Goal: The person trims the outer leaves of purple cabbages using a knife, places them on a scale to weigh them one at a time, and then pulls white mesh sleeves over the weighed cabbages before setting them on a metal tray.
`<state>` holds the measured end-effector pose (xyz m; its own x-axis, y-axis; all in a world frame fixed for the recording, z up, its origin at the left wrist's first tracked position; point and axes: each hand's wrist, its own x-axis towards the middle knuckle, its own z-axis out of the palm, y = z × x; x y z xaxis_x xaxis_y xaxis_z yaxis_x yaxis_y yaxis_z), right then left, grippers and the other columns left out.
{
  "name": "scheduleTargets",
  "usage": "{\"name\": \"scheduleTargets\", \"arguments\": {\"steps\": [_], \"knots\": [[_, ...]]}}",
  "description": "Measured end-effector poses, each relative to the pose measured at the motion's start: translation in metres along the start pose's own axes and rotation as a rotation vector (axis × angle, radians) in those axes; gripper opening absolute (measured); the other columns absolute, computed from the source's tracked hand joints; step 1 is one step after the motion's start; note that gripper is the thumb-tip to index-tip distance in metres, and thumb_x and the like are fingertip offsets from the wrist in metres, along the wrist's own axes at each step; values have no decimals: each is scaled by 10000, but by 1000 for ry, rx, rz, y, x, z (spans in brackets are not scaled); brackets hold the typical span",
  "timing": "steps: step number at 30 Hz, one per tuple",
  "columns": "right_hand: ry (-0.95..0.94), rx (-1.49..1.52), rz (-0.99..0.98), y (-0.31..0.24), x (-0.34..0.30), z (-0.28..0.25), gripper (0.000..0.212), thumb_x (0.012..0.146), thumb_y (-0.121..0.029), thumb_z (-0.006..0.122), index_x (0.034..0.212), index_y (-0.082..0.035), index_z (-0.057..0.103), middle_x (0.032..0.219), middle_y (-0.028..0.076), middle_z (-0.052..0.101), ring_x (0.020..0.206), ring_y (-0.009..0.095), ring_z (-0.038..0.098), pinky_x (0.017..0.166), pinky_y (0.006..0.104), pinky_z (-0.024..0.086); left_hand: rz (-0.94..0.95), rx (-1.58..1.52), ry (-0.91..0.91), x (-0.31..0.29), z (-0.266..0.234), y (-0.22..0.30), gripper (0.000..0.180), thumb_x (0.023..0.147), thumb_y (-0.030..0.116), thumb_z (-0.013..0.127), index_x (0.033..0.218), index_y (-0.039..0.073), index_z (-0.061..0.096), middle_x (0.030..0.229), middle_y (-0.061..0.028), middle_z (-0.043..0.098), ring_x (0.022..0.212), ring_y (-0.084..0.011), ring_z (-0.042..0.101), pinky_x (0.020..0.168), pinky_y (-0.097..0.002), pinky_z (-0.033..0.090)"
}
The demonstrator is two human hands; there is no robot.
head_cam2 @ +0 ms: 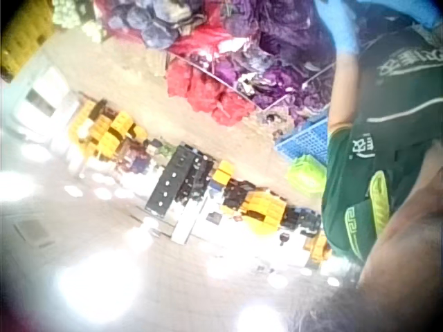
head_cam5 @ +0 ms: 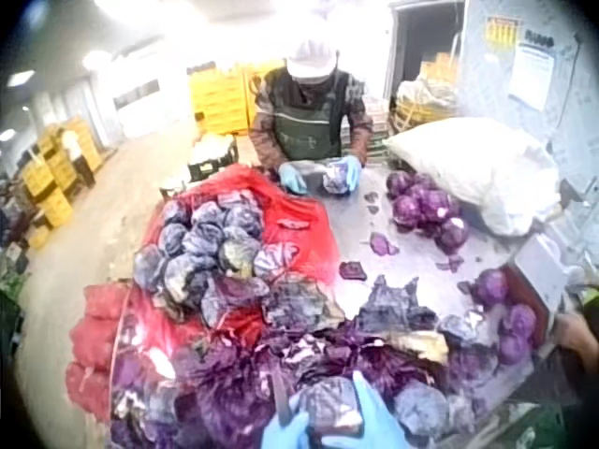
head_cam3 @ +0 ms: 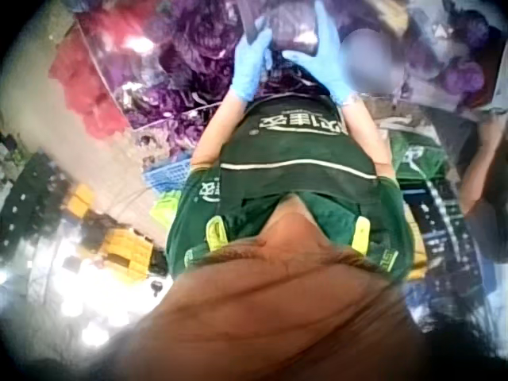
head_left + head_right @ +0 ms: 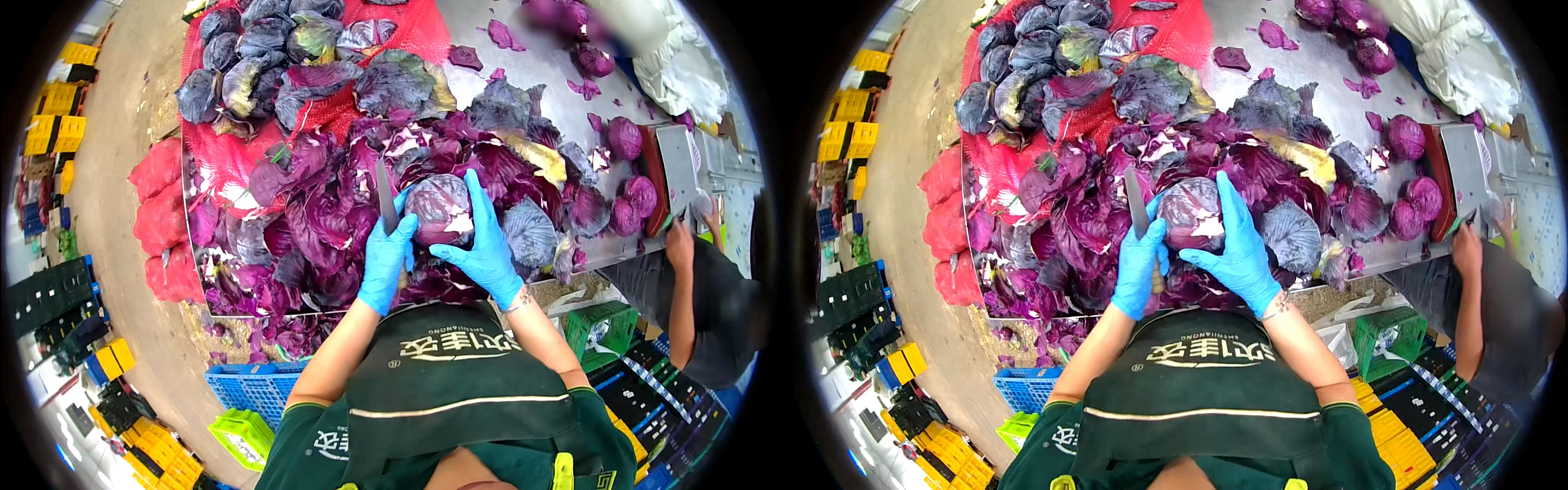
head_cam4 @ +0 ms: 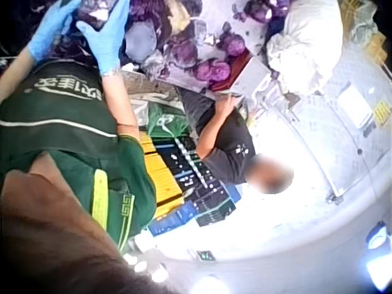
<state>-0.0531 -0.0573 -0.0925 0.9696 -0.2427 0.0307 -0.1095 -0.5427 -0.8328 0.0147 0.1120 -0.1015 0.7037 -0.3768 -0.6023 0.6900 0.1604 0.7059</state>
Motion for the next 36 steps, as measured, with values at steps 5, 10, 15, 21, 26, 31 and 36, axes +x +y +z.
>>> {"name": "scheduleTargets", "arguments": {"steps": [5,10,15,21,26,31,36], "knots": [[84,-82,18,-8,9,14,1261,617,-389,909,1569,-39,160,1519,200,383,1332,380,439,1099,451,380,483,1317,8,-20,2,55,740,931,376,644,1537,97,324,1045,-169,589,893,-357,663,697,-481,525],[125,-104,10,-11,4,26,1200,594,-312,921,1535,-13,239,1494,200,409,1307,392,449,1061,474,395,567,1718,-108,4,27,64,678,930,349,632,1519,151,362,985,-146,597,712,-332,660,582,-407,535],[150,-56,46,-17,4,32,1148,612,-311,912,1514,4,275,1463,226,432,1305,393,458,1070,463,381,744,1717,-53,25,16,60,548,910,264,650,1414,129,484,916,-108,617,687,-295,661,568,-394,536],[181,-54,57,-8,0,35,1144,631,-357,903,1518,8,279,1465,225,435,1266,391,477,1058,454,388,740,1714,-125,41,13,66,326,886,218,655,1195,124,616,933,-122,669,773,-319,684,626,-425,546],[193,33,16,3,-6,31,1128,652,-386,893,1526,-14,285,1476,208,437,1316,369,461,1091,430,382,579,1587,216,126,-26,70,250,921,316,626,1026,90,624,941,-221,670,854,-426,659,722,-512,532],[139,-129,-101,-1,-2,-10,1052,650,-355,889,1518,-93,354,1474,179,448,1324,358,464,1113,453,368,603,1458,349,94,-25,66,341,915,349,661,1122,79,636,1093,-186,693,965,-405,672,788,-490,524],[-225,-553,-193,-45,27,-6,1057,613,-337,893,1519,-194,367,1462,167,439,1375,368,394,1143,493,310,451,586,198,19,-2,59,311,957,331,660,1129,71,656,837,-53,656,676,-166,615,605,-302,486]]}}
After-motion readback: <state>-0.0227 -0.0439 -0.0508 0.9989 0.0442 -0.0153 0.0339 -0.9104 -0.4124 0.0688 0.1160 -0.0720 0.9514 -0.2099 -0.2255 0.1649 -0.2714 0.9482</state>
